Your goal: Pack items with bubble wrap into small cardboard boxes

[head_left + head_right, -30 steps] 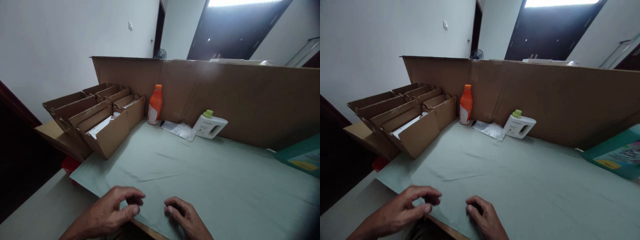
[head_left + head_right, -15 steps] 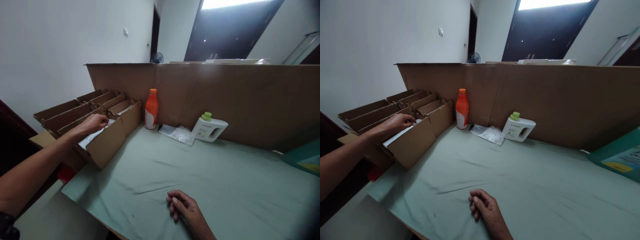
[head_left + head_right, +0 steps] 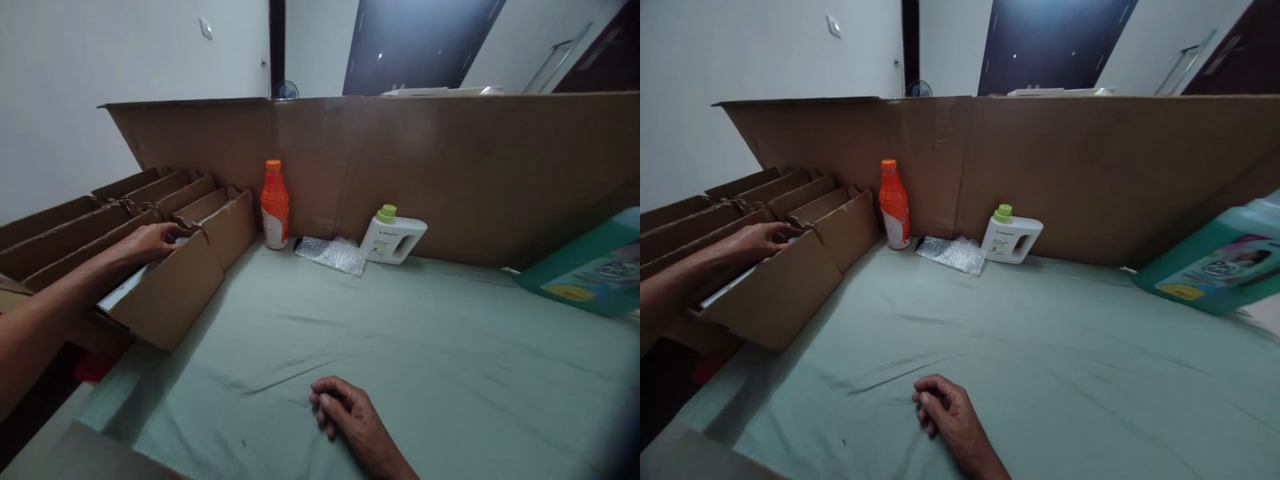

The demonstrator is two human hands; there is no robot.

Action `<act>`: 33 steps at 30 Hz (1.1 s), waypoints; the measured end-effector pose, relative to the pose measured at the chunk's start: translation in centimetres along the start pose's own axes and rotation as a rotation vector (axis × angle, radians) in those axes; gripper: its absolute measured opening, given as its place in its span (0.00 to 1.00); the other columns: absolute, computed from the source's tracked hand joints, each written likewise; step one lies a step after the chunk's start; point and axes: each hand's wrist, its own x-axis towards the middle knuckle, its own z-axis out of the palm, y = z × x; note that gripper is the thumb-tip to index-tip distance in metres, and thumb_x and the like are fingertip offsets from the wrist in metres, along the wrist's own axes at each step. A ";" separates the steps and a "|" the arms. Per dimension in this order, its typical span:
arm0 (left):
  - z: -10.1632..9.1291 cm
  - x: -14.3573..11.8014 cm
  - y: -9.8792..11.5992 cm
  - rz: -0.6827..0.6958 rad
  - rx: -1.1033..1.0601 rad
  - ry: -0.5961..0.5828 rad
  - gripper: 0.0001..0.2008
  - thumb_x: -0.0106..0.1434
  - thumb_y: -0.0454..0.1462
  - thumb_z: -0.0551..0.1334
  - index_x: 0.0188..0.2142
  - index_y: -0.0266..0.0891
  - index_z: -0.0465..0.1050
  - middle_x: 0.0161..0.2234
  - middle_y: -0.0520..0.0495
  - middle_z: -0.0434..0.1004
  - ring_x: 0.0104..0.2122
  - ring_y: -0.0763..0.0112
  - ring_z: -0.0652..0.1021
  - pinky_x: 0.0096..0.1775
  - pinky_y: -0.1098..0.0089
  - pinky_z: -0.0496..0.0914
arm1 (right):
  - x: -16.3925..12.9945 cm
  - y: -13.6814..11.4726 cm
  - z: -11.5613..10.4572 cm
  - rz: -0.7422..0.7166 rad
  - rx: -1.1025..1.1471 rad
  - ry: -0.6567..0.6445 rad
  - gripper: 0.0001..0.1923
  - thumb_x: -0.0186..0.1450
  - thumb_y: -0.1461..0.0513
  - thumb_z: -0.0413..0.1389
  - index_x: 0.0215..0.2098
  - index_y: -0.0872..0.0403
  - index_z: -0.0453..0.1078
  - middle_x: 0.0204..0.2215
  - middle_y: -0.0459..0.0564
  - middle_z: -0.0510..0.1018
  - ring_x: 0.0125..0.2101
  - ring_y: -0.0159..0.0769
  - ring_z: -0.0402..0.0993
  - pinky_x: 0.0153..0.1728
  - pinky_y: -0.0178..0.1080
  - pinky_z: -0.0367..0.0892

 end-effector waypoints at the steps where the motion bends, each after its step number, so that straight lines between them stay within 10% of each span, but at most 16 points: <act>1: -0.8 -1.3 0.4 -0.019 -0.023 0.006 0.25 0.63 0.47 0.60 0.53 0.32 0.75 0.37 0.50 0.83 0.38 0.65 0.79 0.42 0.70 0.70 | 0.1 -0.2 0.0 0.014 -0.010 -0.014 0.26 0.58 0.42 0.62 0.40 0.55 0.75 0.33 0.51 0.79 0.26 0.31 0.72 0.23 0.33 0.65; 4: -2.6 -7.3 1.8 -0.119 -0.147 0.140 0.26 0.64 0.52 0.58 0.52 0.35 0.75 0.39 0.50 0.82 0.39 0.63 0.78 0.42 0.69 0.71 | 1.4 -2.4 0.1 -0.011 -0.163 -0.089 0.19 0.61 0.47 0.60 0.38 0.54 0.76 0.31 0.50 0.79 0.29 0.35 0.74 0.26 0.35 0.67; 8: -0.7 -17.1 2.5 -0.282 -0.226 0.612 0.14 0.63 0.50 0.59 0.40 0.47 0.76 0.40 0.54 0.80 0.42 0.60 0.79 0.51 0.61 0.70 | 6.4 -7.7 2.0 -0.282 -0.470 -0.101 0.12 0.63 0.56 0.57 0.40 0.53 0.78 0.37 0.52 0.82 0.40 0.42 0.77 0.39 0.41 0.69; 12: 5.6 -23.2 -0.6 -0.423 -0.418 0.498 0.15 0.58 0.57 0.61 0.37 0.54 0.74 0.36 0.55 0.80 0.39 0.56 0.80 0.46 0.57 0.75 | 14.4 -11.2 5.8 -0.440 -0.483 -0.073 0.16 0.62 0.61 0.57 0.47 0.54 0.75 0.46 0.54 0.81 0.47 0.44 0.77 0.45 0.44 0.71; 19: 13.6 -21.7 -4.5 -0.536 -0.795 0.332 0.44 0.47 0.60 0.67 0.58 0.39 0.63 0.61 0.33 0.69 0.57 0.42 0.74 0.56 0.48 0.72 | 25.1 -11.6 12.6 -0.502 -0.479 -0.093 0.32 0.56 0.64 0.62 0.59 0.56 0.66 0.57 0.60 0.75 0.57 0.50 0.71 0.58 0.53 0.65; 24: 15.7 -20.1 -3.3 -0.465 -0.751 0.384 0.43 0.56 0.57 0.63 0.65 0.40 0.56 0.65 0.35 0.62 0.68 0.46 0.60 0.68 0.48 0.54 | 27.8 -11.3 15.4 -0.567 -0.473 -0.127 0.37 0.56 0.64 0.64 0.63 0.53 0.62 0.62 0.56 0.70 0.61 0.48 0.67 0.62 0.49 0.61; 33: 17.9 -20.6 -4.2 -0.478 -0.881 0.339 0.46 0.59 0.53 0.65 0.70 0.44 0.47 0.68 0.37 0.57 0.69 0.49 0.58 0.68 0.50 0.54 | 29.4 -10.2 16.4 -0.569 -0.488 -0.141 0.35 0.56 0.63 0.63 0.62 0.53 0.64 0.59 0.56 0.73 0.58 0.48 0.70 0.60 0.51 0.64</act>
